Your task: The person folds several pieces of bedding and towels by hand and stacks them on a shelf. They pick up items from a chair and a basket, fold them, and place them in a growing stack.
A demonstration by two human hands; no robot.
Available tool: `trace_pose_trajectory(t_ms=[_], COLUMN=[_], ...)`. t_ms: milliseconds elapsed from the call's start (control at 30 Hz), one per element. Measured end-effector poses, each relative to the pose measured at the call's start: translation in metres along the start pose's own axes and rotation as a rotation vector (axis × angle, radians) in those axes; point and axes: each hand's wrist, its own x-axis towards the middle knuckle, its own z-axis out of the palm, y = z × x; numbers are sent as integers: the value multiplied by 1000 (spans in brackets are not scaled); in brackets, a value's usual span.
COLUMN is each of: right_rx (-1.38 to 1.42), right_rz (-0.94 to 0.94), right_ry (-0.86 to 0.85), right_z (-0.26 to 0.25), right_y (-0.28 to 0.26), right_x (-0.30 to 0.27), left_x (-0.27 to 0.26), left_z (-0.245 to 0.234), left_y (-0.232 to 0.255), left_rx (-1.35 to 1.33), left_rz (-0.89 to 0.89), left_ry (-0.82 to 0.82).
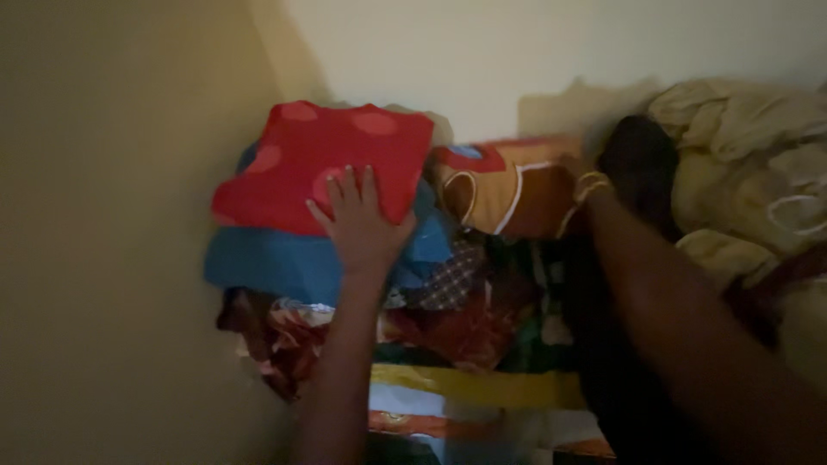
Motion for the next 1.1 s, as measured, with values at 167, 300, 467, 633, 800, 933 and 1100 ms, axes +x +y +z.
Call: trace_pose_trajectory(t_ms=[167, 300, 467, 633, 800, 933, 1100], right_rx=[-789, -791, -1196, -1116, -134, 532, 144], right_rz=[-136, -547, -479, -361, -289, -429, -216], right_ry=[303, 219, -133, -285, -282, -44, -132], right_z=[48, 108, 131, 138, 155, 191, 241], right_y=[42, 30, 61, 59, -29, -143, -224], right_x=[-18, -47, -83, -73, -47, -62, -114], left_x=[0, 1, 2, 0, 7, 17, 7], left_z=[1, 3, 4, 3, 0, 5, 16], left_y=[2, 1, -2, -5, -11, -14, -30], left_rx=[2, -2, 29, 3, -89, -298, -686], left_rz=[-11, -14, 1, 7, 1, -96, -315], left_ry=[3, 1, -2, -37, -107, 3, 391])
